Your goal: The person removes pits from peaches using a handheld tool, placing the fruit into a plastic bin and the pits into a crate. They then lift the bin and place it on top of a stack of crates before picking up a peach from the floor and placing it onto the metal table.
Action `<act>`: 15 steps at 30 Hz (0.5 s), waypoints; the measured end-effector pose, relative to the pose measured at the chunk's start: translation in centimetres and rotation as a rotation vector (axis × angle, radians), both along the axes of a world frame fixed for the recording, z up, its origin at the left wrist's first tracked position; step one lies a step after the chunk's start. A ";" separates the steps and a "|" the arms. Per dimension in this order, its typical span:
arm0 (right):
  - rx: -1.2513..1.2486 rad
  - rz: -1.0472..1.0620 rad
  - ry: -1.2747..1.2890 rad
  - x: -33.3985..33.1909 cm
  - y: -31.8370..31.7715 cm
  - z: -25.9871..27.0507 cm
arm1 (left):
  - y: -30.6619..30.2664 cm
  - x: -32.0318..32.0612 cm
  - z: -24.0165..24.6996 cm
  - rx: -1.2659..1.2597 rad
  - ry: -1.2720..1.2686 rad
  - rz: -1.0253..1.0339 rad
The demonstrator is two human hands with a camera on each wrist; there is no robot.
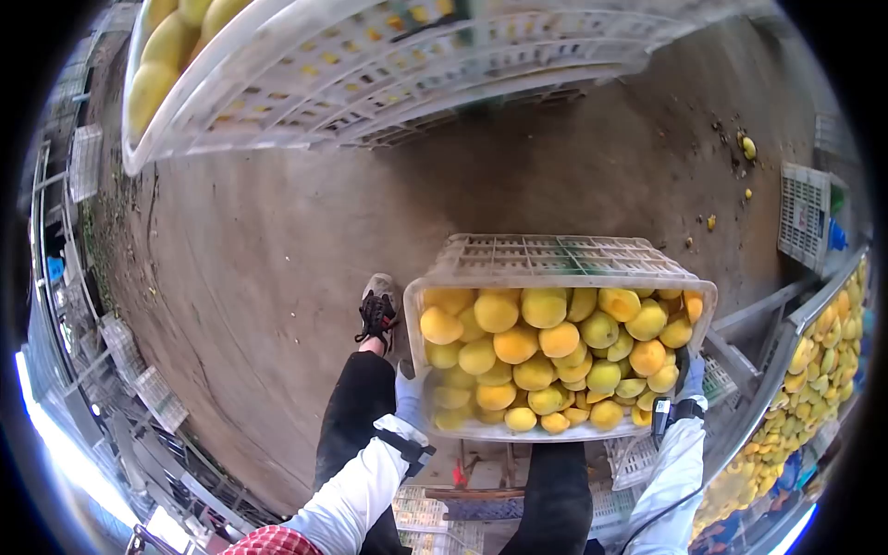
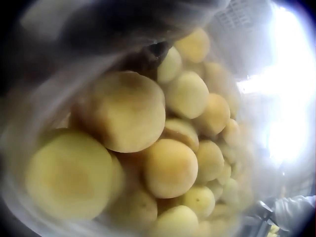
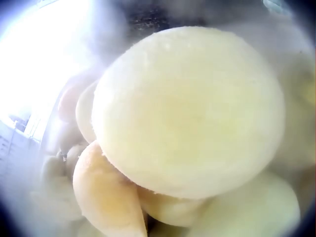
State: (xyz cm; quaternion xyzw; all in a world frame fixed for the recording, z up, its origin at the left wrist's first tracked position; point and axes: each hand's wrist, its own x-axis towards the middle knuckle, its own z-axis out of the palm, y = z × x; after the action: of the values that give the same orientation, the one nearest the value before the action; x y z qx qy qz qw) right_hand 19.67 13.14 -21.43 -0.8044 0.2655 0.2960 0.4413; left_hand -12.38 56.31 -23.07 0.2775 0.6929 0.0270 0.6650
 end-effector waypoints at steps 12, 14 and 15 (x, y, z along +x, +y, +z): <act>0.070 0.096 0.040 2.6 -3.4 -4.3 | -0.5 1.1 2.5 0.155 -0.132 -0.019; 0.295 0.047 0.014 1.0 -3.0 -5.3 | 1.3 1.9 1.5 0.259 -0.118 -0.073; 0.396 -0.102 0.065 -0.7 -0.1 -3.7 | 2.9 3.1 1.1 0.326 -0.108 -0.110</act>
State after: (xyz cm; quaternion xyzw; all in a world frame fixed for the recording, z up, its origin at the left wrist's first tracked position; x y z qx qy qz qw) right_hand 18.97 13.07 -25.14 -0.6775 0.2567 0.3453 0.5965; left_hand -9.31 59.22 -21.97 0.4175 0.6263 0.1174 0.6478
